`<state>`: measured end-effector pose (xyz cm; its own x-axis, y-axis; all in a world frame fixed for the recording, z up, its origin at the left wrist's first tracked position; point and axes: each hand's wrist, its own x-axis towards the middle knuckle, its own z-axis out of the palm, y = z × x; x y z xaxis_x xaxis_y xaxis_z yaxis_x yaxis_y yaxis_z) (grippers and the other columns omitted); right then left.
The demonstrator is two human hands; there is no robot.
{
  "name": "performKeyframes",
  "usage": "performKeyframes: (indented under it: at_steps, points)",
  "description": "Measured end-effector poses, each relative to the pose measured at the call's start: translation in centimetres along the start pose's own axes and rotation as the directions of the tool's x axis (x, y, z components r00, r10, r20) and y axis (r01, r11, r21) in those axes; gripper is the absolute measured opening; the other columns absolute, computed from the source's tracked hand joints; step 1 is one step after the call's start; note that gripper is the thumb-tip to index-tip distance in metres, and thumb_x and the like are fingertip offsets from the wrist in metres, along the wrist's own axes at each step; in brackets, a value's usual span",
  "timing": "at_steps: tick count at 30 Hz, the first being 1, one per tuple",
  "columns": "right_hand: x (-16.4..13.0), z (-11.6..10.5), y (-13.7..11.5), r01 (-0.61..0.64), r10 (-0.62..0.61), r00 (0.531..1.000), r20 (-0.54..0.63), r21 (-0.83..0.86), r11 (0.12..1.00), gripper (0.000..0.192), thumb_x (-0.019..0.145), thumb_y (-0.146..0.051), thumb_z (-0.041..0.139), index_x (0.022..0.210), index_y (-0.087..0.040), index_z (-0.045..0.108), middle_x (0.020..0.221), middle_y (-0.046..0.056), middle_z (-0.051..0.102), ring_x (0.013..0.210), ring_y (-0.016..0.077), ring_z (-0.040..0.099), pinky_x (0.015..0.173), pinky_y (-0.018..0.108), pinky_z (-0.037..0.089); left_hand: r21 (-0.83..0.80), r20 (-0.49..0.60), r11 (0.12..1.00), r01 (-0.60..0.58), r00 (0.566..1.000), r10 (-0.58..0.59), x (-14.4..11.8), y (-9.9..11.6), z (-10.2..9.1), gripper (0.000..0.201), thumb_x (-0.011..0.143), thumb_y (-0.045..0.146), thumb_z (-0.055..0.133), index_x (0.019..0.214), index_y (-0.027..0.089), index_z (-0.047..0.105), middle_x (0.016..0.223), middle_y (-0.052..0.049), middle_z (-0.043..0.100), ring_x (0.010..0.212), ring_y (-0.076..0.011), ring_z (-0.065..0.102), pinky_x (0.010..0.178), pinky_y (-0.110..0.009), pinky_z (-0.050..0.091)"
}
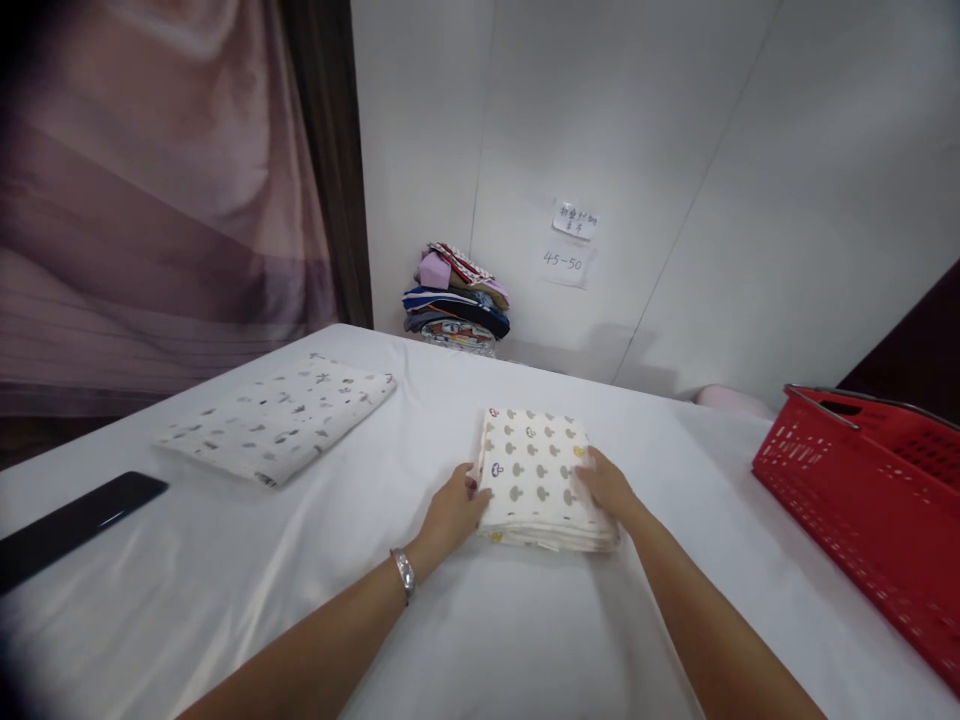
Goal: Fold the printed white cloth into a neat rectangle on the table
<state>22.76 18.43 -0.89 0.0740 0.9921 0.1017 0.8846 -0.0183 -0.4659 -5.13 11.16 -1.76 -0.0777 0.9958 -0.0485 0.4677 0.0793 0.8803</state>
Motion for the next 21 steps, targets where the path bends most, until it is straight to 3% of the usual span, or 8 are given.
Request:
performKeyframes:
  at_steps: [4,8,11,13,15,17,19,21]
  points:
    - [-3.0,0.3,1.4,-0.165,0.161,0.986,0.037,0.170,0.972,0.069,0.074,-0.048,0.057,0.136,-0.021,0.041,0.127,0.011,0.056,0.112,0.0275,0.055,0.091,0.040,0.046,-0.104,0.022,0.992,0.071,0.997,-0.069,0.8,-0.3,-0.3,0.052,0.077,0.033,0.058,0.124,0.018,0.042,0.100,-0.007,0.063,0.063,-0.0123,0.059,0.059,-0.022,0.043]
    - [-4.4,-0.3,1.8,-0.180,0.159,0.982,0.097,0.270,0.946,0.078,0.070,-0.049,0.061,0.139,-0.023,0.035,0.131,0.010,0.052,0.113,0.0285,0.054,0.090,0.041,0.047,-0.221,0.129,0.953,0.206,0.975,-0.181,0.6,0.2,-0.3,0.053,0.074,0.034,0.061,0.119,0.013,0.041,0.091,-0.008,0.063,0.052,-0.0099,0.055,0.047,-0.021,0.042]
    - [-3.2,-2.2,3.1,-0.166,0.097,0.975,0.201,0.360,0.918,0.085,0.070,-0.043,0.064,0.142,-0.020,0.027,0.125,0.010,0.057,0.103,0.0265,0.061,0.086,0.039,0.049,-0.321,0.274,0.907,0.273,0.943,-0.187,-1.6,0.6,1.4,0.050,0.074,0.034,0.063,0.113,0.011,0.042,0.071,-0.002,0.061,0.046,-0.0101,0.052,0.043,-0.021,0.042]
    - [-1.7,-3.7,3.9,-0.111,0.065,0.981,0.184,0.248,0.962,0.082,0.069,-0.035,0.064,0.142,-0.018,0.030,0.118,0.011,0.062,0.099,0.0275,0.062,0.087,0.040,0.048,-0.370,0.408,0.902,0.221,0.911,-0.056,-3.9,0.8,3.3,0.045,0.072,0.029,0.065,0.109,0.013,0.045,0.062,0.002,0.057,0.046,-0.0107,0.054,0.043,-0.020,0.043]
    - [-0.6,-4.6,3.9,-0.033,0.033,0.995,0.091,-0.007,0.999,0.073,0.069,-0.025,0.062,0.138,-0.017,0.038,0.118,0.013,0.061,0.106,0.0304,0.058,0.092,0.042,0.044,-0.384,0.584,0.898,0.214,0.809,0.057,-6.3,0.8,5.1,0.039,0.071,0.029,0.065,0.104,0.016,0.050,0.063,0.002,0.057,0.048,-0.0119,0.057,0.044,-0.021,0.045]
    - [-0.4,-4.6,2.8,0.070,-0.072,0.997,-0.002,-0.174,0.982,0.066,0.071,-0.021,0.059,0.135,-0.016,0.043,0.126,0.014,0.056,0.117,0.0315,0.049,0.099,0.044,0.037,-0.381,0.664,0.913,0.145,0.730,0.161,-8.0,0.8,6.0,0.030,0.071,0.031,0.064,0.095,0.017,0.056,0.074,-0.001,0.060,0.050,-0.0109,0.058,0.044,-0.021,0.045]
    - [-1.6,-3.6,0.6,0.174,-0.187,0.981,-0.057,-0.184,0.967,0.059,0.076,-0.025,0.055,0.134,-0.017,0.044,0.133,0.012,0.050,0.124,0.0288,0.043,0.104,0.042,0.033,-0.367,0.631,0.930,0.013,0.738,0.239,-8.4,0.8,5.9,0.019,0.073,0.031,0.060,0.086,0.016,0.060,0.075,-0.001,0.061,0.051,-0.0098,0.056,0.046,-0.020,0.044]
    - [-4.2,-2.0,-1.7,0.279,-0.285,0.958,-0.045,-0.100,0.955,0.053,0.082,-0.035,0.049,0.133,-0.021,0.044,0.136,0.008,0.047,0.125,0.0246,0.042,0.105,0.040,0.034,-0.327,0.492,0.933,-0.150,0.816,0.304,-7.4,0.7,4.9,0.013,0.077,0.026,0.054,0.080,0.017,0.063,0.070,0.000,0.062,0.056,-0.0105,0.056,0.051,-0.020,0.044]
